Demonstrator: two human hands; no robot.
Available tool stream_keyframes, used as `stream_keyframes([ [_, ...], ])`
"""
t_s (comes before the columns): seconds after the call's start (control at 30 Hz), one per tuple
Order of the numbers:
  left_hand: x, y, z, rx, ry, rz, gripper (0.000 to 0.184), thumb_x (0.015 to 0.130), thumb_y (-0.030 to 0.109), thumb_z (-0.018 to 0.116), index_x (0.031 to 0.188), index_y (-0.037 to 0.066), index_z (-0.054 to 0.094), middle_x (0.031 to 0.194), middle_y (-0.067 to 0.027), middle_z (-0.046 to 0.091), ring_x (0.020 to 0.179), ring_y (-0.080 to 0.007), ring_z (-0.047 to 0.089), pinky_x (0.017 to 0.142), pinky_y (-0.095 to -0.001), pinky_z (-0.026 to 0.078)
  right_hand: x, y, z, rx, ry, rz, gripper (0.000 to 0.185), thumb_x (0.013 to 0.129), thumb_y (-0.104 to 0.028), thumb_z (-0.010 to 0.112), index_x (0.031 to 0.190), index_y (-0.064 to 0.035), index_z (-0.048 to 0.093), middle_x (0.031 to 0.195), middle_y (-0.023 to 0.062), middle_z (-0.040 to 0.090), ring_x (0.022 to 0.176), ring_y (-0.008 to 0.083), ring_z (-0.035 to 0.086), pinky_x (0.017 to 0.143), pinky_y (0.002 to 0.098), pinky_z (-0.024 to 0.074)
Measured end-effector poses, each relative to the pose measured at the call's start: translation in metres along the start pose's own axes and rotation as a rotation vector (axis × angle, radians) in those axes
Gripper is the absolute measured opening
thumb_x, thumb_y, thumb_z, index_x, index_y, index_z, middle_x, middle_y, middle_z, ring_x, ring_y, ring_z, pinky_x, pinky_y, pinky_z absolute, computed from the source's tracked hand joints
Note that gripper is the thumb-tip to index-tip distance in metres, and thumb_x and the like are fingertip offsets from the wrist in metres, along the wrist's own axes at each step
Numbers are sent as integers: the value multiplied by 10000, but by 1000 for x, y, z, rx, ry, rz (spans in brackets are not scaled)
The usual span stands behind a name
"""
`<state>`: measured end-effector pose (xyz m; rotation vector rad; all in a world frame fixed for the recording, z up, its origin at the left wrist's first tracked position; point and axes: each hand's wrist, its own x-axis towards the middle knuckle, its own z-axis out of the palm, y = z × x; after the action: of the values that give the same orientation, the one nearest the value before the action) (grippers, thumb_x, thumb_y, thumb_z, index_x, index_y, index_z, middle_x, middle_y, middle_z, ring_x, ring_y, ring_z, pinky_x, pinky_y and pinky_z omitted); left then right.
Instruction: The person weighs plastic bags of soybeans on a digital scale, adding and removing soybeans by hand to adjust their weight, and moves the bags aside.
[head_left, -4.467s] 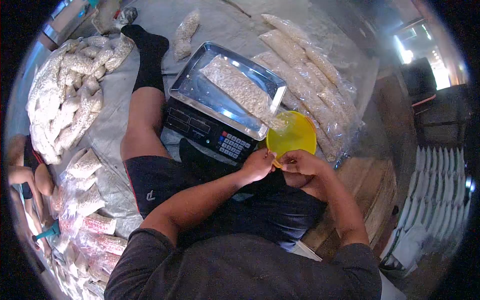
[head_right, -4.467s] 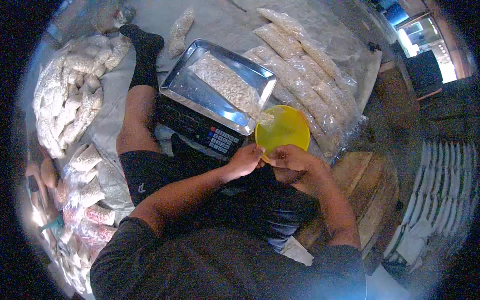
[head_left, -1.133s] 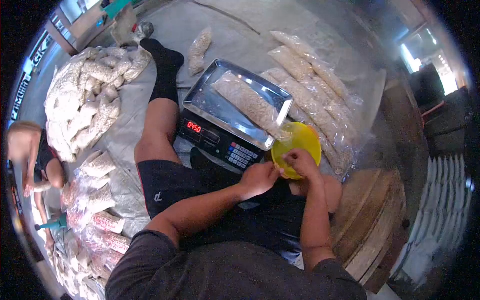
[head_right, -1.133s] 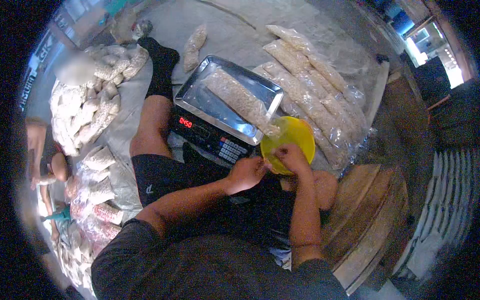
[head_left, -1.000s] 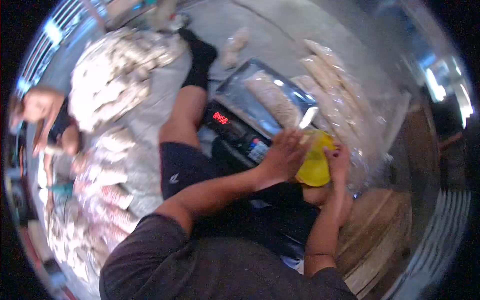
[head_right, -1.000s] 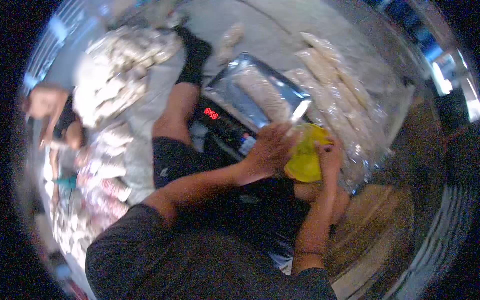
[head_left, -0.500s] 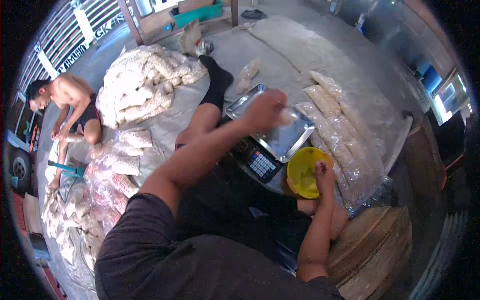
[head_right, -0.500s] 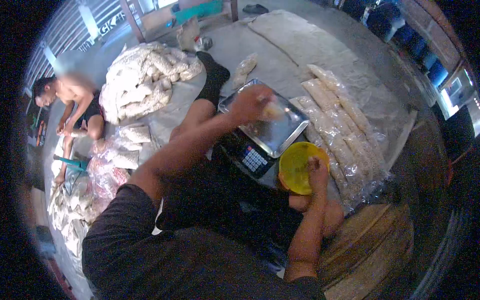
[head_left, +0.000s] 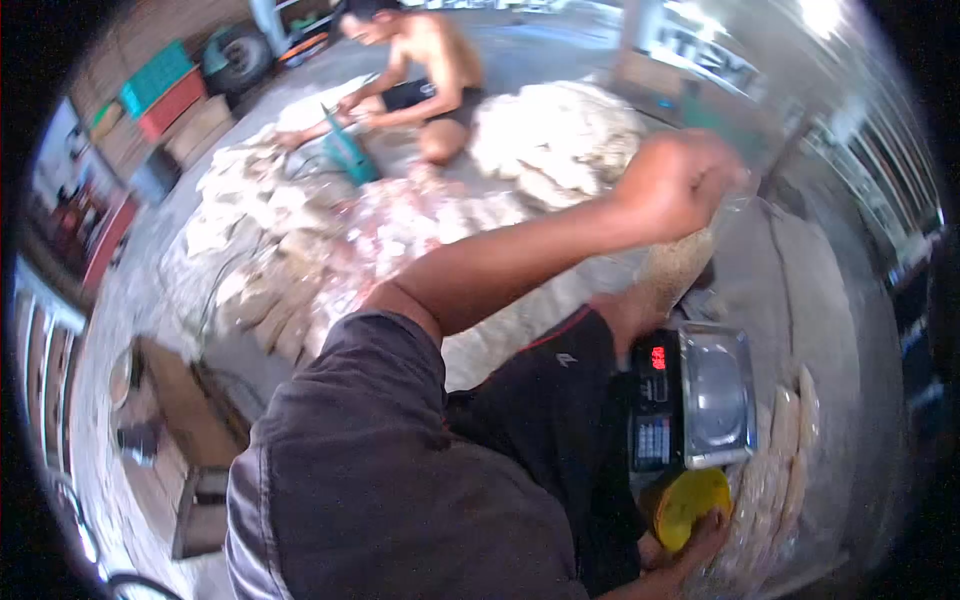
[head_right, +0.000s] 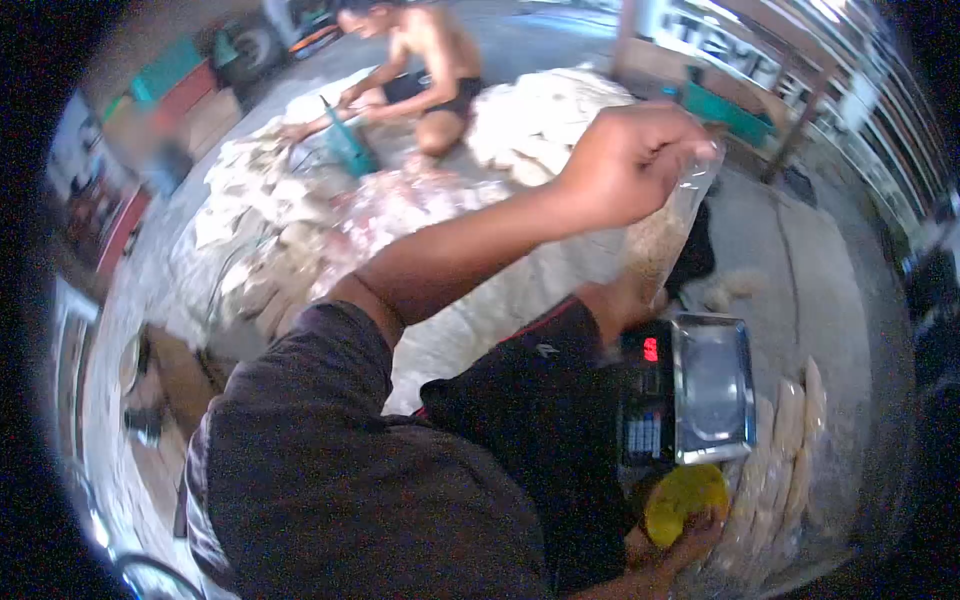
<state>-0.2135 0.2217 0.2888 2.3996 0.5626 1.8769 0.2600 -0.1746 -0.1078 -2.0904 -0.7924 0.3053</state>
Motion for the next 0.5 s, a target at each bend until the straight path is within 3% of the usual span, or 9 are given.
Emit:
stream_keyframes([
  [0.03,-16,2,-23,-57,92,-100,99,976,65,633,1010,56,726,994,-89,738,894,-152,683,776,-313,541,-10,-16,-9,-145,85,-56,541,949,-343,710,1339,8,578,1189,175,672,1055,236,654,855,359,562],
  [0.07,-26,2,-44,-133,181,-189,108,990,63,618,1018,51,722,998,-81,738,905,-139,678,779,-307,540,-13,-31,-17,44,48,-5,547,943,-339,719,1339,10,577,1195,178,669,1051,242,654,848,368,565],
  [0.1,-36,-3,-72,-164,309,-302,103,994,108,609,998,76,707,927,-88,702,854,-184,665,764,-333,534,-15,-44,-23,235,21,54,553,937,-335,727,1340,13,576,1201,181,665,1048,248,654,842,376,569],
  [0.13,-47,-12,-101,-115,374,-329,118,1011,100,586,1027,69,699,947,-58,702,859,-154,649,781,-310,527,-16,-49,-25,427,-4,116,559,931,-332,736,1340,15,575,1207,184,662,1044,254,653,835,385,573],
  [0.17,-59,-28,-128,-147,456,-383,135,1022,97,567,1007,40,688,919,-44,698,873,-131,644,793,-278,517,-13,-39,-26,288,25,116,543,940,-325,727,1339,11,577,1211,187,659,1043,253,655,825,384,575],
  [0.23,-77,-54,-195,140,465,-560,157,1031,154,581,987,29,665,809,-30,680,710,-104,606,652,-269,504,-8,-13,-28,6,87,105,509,958,-313,710,1336,3,582,1221,192,654,1040,253,658,804,383,581],
  [0.3,-94,-100,-257,131,541,-693,213,1046,170,539,953,11,646,756,-29,658,649,-104,574,597,-288,493,-14,-27,-23,-70,177,79,485,969,-295,696,1333,6,584,1197,183,664,1021,244,665,787,372,584],
  [0.37,-102,-114,-309,465,515,-717,196,1019,182,562,939,18,632,730,-51,668,649,-150,615,603,-333,502,-15,-29,-21,-154,189,61,476,984,-302,666,1334,10,583,1244,182,642,1066,253,650,831,374,568],
  [0.5,-151,-141,-413,1362,462,-448,70,915,133,609,925,75,647,766,-179,688,722,-392,677,666,-494,513,-24,-59,-16,-179,167,34,484,981,-332,651,1332,-3,595,1226,183,655,1059,265,650,845,376,559],
])
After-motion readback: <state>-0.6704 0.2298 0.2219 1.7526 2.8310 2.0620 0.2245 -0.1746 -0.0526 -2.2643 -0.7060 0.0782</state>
